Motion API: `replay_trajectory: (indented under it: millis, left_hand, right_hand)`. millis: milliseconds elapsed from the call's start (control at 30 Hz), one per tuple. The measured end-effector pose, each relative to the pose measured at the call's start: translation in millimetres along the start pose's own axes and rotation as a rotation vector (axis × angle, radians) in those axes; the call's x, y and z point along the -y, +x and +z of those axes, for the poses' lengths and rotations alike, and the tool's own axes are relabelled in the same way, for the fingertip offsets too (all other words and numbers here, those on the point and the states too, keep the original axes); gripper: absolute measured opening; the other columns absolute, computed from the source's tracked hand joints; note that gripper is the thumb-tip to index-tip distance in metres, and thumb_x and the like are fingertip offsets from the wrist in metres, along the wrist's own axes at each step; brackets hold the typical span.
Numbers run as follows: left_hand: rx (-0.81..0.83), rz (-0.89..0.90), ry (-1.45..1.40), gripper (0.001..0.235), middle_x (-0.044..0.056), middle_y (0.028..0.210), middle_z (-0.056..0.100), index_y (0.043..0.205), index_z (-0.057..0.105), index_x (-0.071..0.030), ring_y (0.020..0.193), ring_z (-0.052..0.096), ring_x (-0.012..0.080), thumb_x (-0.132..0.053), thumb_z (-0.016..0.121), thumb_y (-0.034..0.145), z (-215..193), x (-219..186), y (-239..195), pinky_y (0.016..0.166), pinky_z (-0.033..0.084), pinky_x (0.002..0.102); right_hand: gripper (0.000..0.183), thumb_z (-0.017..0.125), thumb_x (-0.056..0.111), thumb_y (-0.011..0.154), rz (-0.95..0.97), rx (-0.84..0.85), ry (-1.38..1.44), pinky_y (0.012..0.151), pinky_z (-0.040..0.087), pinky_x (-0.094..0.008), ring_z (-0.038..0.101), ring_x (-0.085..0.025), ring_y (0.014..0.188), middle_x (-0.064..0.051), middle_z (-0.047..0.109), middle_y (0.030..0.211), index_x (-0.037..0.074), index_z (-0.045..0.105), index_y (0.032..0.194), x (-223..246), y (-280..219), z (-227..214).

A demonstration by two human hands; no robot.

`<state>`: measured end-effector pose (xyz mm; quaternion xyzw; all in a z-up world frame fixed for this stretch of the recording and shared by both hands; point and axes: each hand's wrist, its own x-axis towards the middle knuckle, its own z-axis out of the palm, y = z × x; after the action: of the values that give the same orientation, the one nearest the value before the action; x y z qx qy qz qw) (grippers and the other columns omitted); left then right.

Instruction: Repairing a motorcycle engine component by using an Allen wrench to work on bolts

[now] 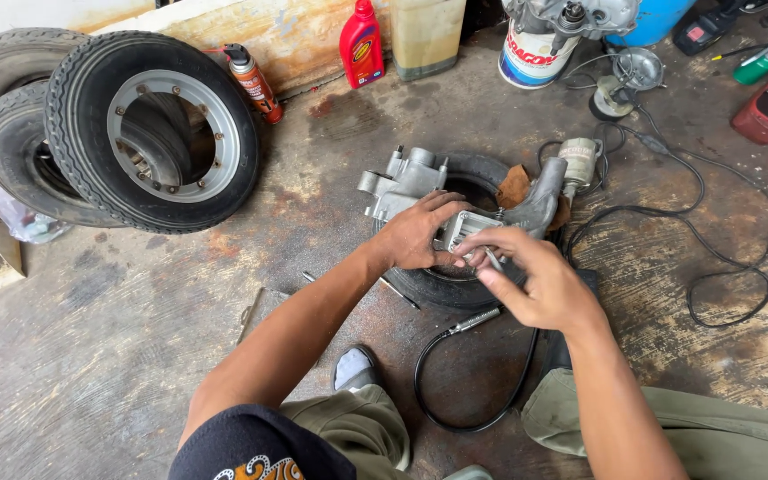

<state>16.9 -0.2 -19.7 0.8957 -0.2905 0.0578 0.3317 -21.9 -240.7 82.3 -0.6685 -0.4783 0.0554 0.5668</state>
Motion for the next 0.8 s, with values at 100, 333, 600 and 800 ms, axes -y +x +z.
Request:
replay_trajectory:
  millis: [100, 333, 600, 800]
  left_hand:
    - [0.001, 0.012, -0.003, 0.09, 0.019, 0.136, 0.057, 0.137, 0.051, -0.01, 0.134, 0.051, 0.0424, -0.053, 0.089, 0.068, -5.7, -8.5, -1.4, 0.119, 0.038, 0.053]
    - [-0.006, 0.007, -0.008, 0.092, 0.017, 0.136, 0.057, 0.137, 0.051, -0.01, 0.135, 0.05, 0.0411, -0.057, 0.088, 0.068, -3.1, -6.5, -3.4, 0.119, 0.038, 0.053]
    - [-0.03, 0.052, -0.001, 0.088, 0.016, 0.132, 0.059, 0.134, 0.053, -0.011, 0.132, 0.054, 0.0401, -0.053, 0.091, 0.066, -6.7, -7.1, -1.7, 0.121, 0.035, 0.053]
    - [-0.04, 0.099, -0.053, 0.079, 0.02, 0.129, 0.06, 0.13, 0.056, -0.009, 0.13, 0.054, 0.0433, -0.047, 0.091, 0.069, -16.7, -21.5, -3.3, 0.12, 0.035, 0.055]
  right_hand:
    - [0.032, 0.056, -0.003, 0.091, -0.021, -0.007, 0.232, 0.082, 0.061, -0.039, 0.071, -0.027, 0.093, -0.025, 0.071, 0.116, -0.005, 0.063, 0.122, -8.6, -3.4, -2.2]
    - [0.035, 0.047, 0.013, 0.103, -0.059, -0.134, 0.565, 0.061, 0.056, -0.033, 0.067, -0.024, 0.076, -0.03, 0.069, 0.099, -0.011, 0.058, 0.126, -74.6, -10.3, 2.8]
    - [0.047, 0.068, -0.007, 0.088, -0.102, -0.226, -0.179, 0.059, 0.055, -0.031, 0.071, -0.02, 0.071, -0.015, 0.078, 0.095, -0.006, 0.06, 0.135, -5.3, 16.6, 10.5]
    - [0.035, 0.05, -0.006, 0.098, 0.023, 0.034, -0.349, 0.07, 0.059, -0.048, 0.068, -0.035, 0.075, -0.018, 0.068, 0.093, 0.006, 0.066, 0.127, 42.8, 30.5, 7.2]
